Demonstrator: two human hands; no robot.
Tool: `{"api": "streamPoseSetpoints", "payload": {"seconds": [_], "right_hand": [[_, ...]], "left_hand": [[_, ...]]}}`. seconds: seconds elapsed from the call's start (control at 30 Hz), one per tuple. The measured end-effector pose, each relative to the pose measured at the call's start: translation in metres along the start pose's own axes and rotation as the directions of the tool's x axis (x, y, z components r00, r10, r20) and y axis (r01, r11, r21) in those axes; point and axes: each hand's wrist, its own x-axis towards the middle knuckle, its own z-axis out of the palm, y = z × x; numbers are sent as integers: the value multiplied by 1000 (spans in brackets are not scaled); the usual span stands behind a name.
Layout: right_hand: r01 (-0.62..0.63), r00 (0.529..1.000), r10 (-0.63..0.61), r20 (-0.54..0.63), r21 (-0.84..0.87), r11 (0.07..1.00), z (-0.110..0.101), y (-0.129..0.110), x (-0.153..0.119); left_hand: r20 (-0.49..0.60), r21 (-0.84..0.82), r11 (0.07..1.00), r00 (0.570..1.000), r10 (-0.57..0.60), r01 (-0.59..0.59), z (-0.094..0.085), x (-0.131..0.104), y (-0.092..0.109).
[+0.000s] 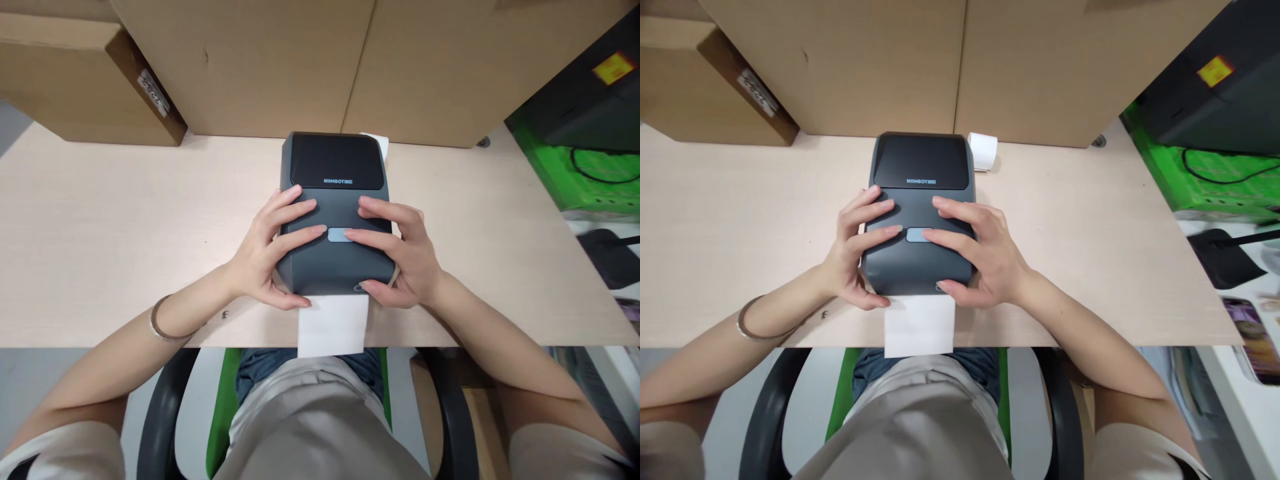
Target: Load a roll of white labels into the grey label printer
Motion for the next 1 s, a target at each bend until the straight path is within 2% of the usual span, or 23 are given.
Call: {"api": "streamPoseSetpoints", "payload": {"seconds": [0.17,0.37,0.57,0.63,0.73,0.8,0.93,1.0], "right_hand": [[-7,1000,7,9,-50,999,0,-2,4],[-31,999,30,-9,-72,997,2,-5,5],[49,999,-48,14,-76,996,-2,-1,7],[64,997,-65,-38,-38,997,-3,4,7],[123,975,-115,-192,34,992,-2,12,3],[157,960,-140,-241,53,986,-1,16,-1],[82,990,-82,-111,2,997,2,19,-11],[41,997,-41,-71,-2,999,3,20,-14]], "left_hand": [[64,59,998,998,18,-21,-11,13,11],[81,64,998,996,23,-28,-19,21,17],[83,27,999,996,38,-40,-19,19,15],[99,33,999,995,12,-16,-19,17,14],[56,29,1000,998,4,-5,-19,14,13],[40,23,1000,999,16,-16,-19,12,12],[99,9,999,994,-35,35,-19,10,9],[91,-28,998,995,-52,55,-18,10,7]]}}
